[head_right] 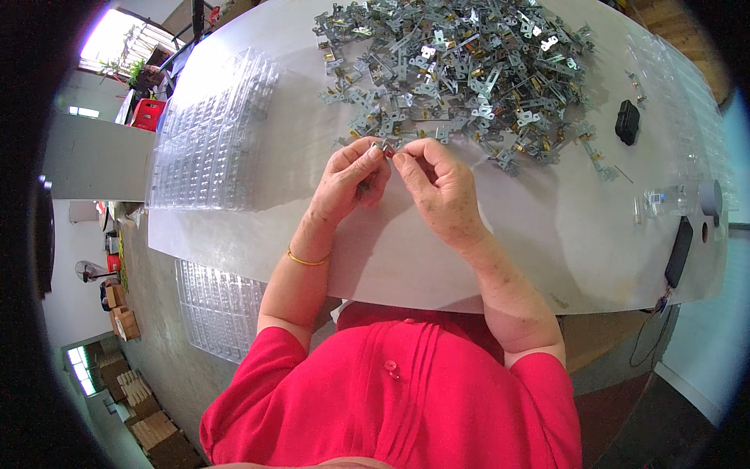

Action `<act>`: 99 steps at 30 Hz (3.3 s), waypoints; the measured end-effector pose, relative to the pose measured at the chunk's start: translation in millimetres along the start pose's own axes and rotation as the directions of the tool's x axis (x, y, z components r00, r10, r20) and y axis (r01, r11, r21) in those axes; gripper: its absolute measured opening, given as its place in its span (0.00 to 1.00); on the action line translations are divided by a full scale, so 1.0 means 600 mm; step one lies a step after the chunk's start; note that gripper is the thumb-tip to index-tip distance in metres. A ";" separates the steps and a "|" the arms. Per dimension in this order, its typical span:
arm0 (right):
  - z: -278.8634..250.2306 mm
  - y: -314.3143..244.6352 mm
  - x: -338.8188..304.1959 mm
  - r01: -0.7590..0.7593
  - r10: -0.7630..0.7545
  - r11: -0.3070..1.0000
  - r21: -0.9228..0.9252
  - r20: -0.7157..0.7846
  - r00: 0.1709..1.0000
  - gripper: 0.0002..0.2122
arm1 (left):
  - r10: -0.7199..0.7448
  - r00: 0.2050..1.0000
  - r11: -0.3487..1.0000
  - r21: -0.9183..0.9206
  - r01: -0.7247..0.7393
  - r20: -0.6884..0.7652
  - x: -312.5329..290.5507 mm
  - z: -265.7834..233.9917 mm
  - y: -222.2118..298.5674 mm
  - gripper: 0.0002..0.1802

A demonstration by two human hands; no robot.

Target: The person picks up a metal component from a pile, inserts a small pin into it by hand, and places the assembled unit into a plastic tray. After filling the tray, the person stacks it on top of other trays and begins the process again.

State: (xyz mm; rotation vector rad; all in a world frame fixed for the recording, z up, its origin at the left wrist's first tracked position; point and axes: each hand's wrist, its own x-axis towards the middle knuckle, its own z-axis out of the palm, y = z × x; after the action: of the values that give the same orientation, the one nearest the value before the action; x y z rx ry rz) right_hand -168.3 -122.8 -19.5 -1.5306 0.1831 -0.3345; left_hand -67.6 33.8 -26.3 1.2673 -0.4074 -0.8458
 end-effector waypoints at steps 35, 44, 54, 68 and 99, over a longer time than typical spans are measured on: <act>0.001 0.011 0.005 0.171 -0.185 0.964 -0.203 -0.052 0.981 0.06 | 0.145 0.987 0.889 0.447 -0.096 -0.076 0.000 0.010 -0.006 0.17; -0.004 0.015 0.014 0.386 -0.425 0.843 -0.375 -0.024 0.905 0.04 | 0.219 0.976 0.748 0.642 -0.171 0.005 -0.001 0.007 -0.017 0.13; -0.003 0.008 0.011 0.109 -0.113 0.993 -0.038 -0.116 0.987 0.03 | -0.012 0.999 1.000 -0.021 0.011 -0.051 -0.005 -0.003 0.009 0.18; 0.002 0.011 0.004 0.041 -0.050 0.990 -0.137 -0.064 0.997 0.04 | 0.001 0.999 0.994 -0.113 -0.006 -0.045 0.001 -0.004 0.002 0.18; -0.018 0.024 0.020 -0.056 0.055 0.998 0.020 0.050 0.997 0.05 | 0.204 0.976 0.788 0.579 -0.211 0.078 -0.004 0.009 -0.013 0.12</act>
State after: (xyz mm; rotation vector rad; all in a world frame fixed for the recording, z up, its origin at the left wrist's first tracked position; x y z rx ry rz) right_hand -159.0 -136.6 -32.9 -1.5077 0.1828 -0.2538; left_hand -75.7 31.5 -31.9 1.7474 -0.8502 -0.5469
